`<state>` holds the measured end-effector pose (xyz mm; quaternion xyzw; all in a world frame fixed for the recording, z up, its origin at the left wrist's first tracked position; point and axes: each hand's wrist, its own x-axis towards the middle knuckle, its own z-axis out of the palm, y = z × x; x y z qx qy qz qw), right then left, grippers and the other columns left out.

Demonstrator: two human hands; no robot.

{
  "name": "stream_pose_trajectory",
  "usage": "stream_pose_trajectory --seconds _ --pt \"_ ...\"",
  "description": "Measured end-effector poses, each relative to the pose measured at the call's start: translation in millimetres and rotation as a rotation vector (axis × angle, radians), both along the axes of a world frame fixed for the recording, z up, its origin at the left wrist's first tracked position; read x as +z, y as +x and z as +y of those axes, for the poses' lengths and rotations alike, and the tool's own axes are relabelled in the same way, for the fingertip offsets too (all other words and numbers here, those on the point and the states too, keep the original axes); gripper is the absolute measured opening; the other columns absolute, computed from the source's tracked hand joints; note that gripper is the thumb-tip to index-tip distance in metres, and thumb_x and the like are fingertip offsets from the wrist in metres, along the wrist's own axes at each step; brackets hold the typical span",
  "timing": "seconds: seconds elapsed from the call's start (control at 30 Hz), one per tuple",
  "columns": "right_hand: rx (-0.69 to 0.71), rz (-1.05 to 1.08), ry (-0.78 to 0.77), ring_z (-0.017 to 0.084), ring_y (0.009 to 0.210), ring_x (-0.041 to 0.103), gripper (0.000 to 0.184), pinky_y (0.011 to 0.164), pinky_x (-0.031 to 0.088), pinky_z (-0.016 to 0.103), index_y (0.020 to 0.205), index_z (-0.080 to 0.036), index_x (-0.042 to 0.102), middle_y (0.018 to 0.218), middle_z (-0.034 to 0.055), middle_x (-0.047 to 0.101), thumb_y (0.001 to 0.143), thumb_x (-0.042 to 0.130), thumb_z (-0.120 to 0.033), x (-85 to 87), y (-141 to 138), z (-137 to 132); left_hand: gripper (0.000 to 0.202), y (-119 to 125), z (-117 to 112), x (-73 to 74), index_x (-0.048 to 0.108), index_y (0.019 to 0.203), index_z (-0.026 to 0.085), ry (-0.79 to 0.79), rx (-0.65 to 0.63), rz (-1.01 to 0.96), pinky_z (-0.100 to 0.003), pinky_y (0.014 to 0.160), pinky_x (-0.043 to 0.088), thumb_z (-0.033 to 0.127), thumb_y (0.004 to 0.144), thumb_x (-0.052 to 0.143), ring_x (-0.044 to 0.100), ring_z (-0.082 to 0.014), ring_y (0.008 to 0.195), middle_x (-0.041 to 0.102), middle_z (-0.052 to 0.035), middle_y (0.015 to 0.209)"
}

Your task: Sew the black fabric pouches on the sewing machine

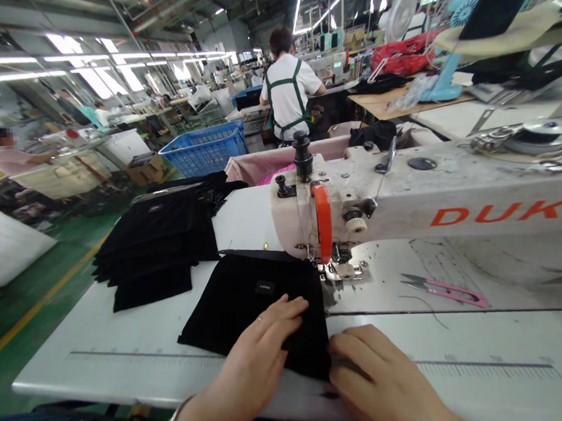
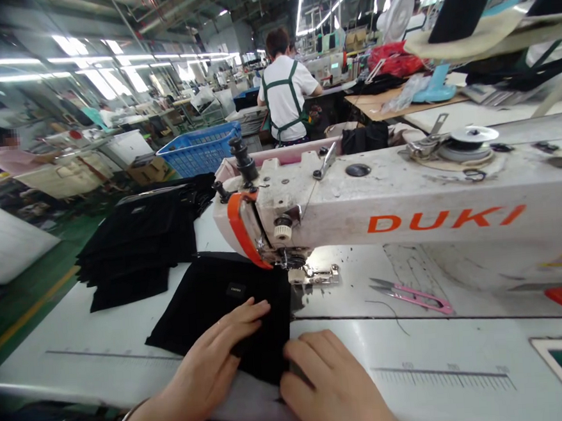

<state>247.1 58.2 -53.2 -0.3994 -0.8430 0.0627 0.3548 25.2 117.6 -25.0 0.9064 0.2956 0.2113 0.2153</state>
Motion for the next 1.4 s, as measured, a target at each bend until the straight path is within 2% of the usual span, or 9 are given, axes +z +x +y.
stream_pose_trajectory --seconds 0.13,0.3,0.43,0.5,0.8,1.03,1.13,1.23,1.4 --pt "-0.003 -0.023 -0.020 0.019 0.085 0.057 0.026 0.076 0.051 0.031 0.101 -0.015 0.063 0.100 0.0084 0.066 0.099 0.037 -0.014 0.4 3.2 -1.9 0.052 10.1 0.5 8.0 0.047 0.132 0.006 0.172 -0.177 0.206 -0.045 0.116 0.037 -0.006 0.082 0.036 0.038 -0.0238 0.139 0.050 -0.0163 0.142" --pt "0.041 0.009 0.057 0.019 0.084 0.059 0.032 0.075 0.053 0.031 0.085 -0.017 0.064 0.089 0.0052 0.068 0.100 0.036 -0.015 -4.9 1.0 1.0 0.046 21.4 -0.1 13.2 0.054 0.125 0.007 0.181 -0.180 0.305 -0.045 0.118 0.032 -0.001 0.081 0.045 0.040 -0.0247 0.138 0.053 -0.0158 0.140" --pt "0.007 0.018 0.111 0.018 0.088 0.062 0.029 0.082 0.053 0.031 0.083 -0.017 0.064 0.088 0.0047 0.070 0.098 0.039 -0.012 -6.8 -0.9 4.6 0.068 25.9 3.8 14.6 0.035 0.145 0.011 0.141 -0.167 0.420 -0.050 0.118 0.029 0.002 0.079 0.052 0.029 -0.0283 0.143 0.036 -0.0160 0.152" --pt "0.002 0.008 0.129 0.017 0.084 0.063 0.030 0.079 0.053 0.031 0.082 -0.017 0.064 0.084 0.0040 0.070 0.098 0.039 -0.012 -5.7 -0.5 6.2 0.067 25.6 5.9 13.5 0.033 0.147 0.013 0.119 -0.188 0.453 -0.050 0.119 0.027 0.005 0.082 0.051 0.028 -0.0277 0.144 0.034 -0.0151 0.154" --pt "0.044 -0.015 0.182 0.015 0.078 0.061 0.037 0.073 0.053 0.027 0.074 -0.018 0.064 0.073 0.0018 0.067 0.099 0.037 -0.010 -2.9 2.9 13.9 0.061 24.5 12.3 4.4 0.039 0.143 0.012 0.124 -0.189 0.366 -0.051 0.117 0.030 0.006 0.083 0.051 0.034 -0.0282 0.141 0.041 -0.0161 0.150" --pt "0.055 -0.132 0.044 0.018 0.087 0.062 0.022 0.079 0.051 0.032 0.089 -0.019 0.066 0.087 0.0042 0.068 0.095 0.046 -0.013 -1.7 7.0 23.5 0.065 25.6 32.1 -3.1 0.039 0.142 0.013 0.171 -0.183 0.346 -0.050 0.118 0.029 0.004 0.079 0.051 0.031 -0.0277 0.142 0.039 -0.0158 0.151" --pt "0.048 -0.125 0.027 0.019 0.087 0.062 0.025 0.080 0.051 0.034 0.095 -0.017 0.067 0.089 0.0049 0.068 0.096 0.042 -0.012 -2.2 5.6 24.8 0.065 23.6 34.2 -5.1 0.040 0.142 0.011 0.178 -0.185 0.315 -0.051 0.117 0.030 0.005 0.079 0.052 0.031 -0.0287 0.142 0.039 -0.0160 0.150" --pt "0.059 -0.073 0.078 0.019 0.085 0.060 0.031 0.078 0.051 0.033 0.090 -0.015 0.066 0.088 0.0059 0.068 0.099 0.036 -0.013 -4.2 4.9 23.0 0.051 20.3 30.2 -4.9 0.047 0.136 0.012 0.214 -0.195 0.184 -0.050 0.114 0.036 0.006 0.085 0.050 0.044 -0.0268 0.134 0.052 -0.0153 0.139" --pt "0.086 -0.070 -0.006 0.019 0.086 0.059 0.025 0.077 0.050 0.033 0.086 -0.016 0.063 0.089 0.0050 0.066 0.095 0.042 -0.008 -6.0 8.2 17.4 0.030 16.7 20.3 -1.0 0.057 0.122 0.012 0.248 -0.272 0.004 -0.036 0.098 0.053 0.006 0.094 0.048 0.062 -0.0204 0.110 0.068 -0.0114 0.114"
